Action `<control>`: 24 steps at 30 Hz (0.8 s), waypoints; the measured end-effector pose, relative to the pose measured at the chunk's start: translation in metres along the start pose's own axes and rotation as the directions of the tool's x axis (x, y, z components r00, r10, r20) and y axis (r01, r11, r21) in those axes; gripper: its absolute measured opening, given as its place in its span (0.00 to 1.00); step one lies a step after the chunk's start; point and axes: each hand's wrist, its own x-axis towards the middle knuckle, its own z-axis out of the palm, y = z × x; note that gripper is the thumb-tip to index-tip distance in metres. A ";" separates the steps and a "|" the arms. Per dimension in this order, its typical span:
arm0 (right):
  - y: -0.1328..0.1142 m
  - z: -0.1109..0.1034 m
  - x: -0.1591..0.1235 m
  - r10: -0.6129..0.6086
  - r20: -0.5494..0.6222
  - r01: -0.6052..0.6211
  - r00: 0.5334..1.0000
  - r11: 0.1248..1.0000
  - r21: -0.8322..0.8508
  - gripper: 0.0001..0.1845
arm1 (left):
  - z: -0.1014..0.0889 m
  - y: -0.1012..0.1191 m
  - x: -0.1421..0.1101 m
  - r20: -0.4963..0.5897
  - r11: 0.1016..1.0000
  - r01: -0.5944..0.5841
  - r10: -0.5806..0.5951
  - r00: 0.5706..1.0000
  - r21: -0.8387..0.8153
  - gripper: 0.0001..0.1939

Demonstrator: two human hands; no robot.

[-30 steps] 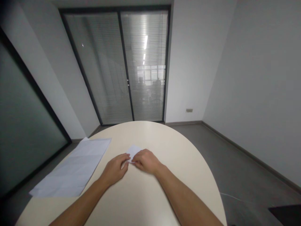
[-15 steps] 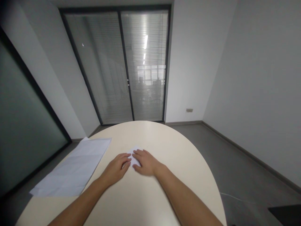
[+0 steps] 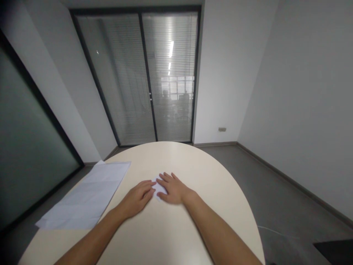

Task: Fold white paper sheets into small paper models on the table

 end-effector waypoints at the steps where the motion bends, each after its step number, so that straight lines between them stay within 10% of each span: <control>1: -0.001 0.000 -0.001 0.020 0.030 -0.021 0.999 1.000 0.006 0.37 | 0.000 0.000 0.000 -0.004 1.000 0.000 0.000 1.000 0.000 0.16; 24: 0.002 0.006 0.003 0.218 0.036 -0.217 0.975 0.976 -0.017 0.42 | 0.024 -0.019 -0.004 0.001 0.958 0.134 -0.138 0.990 0.252 0.25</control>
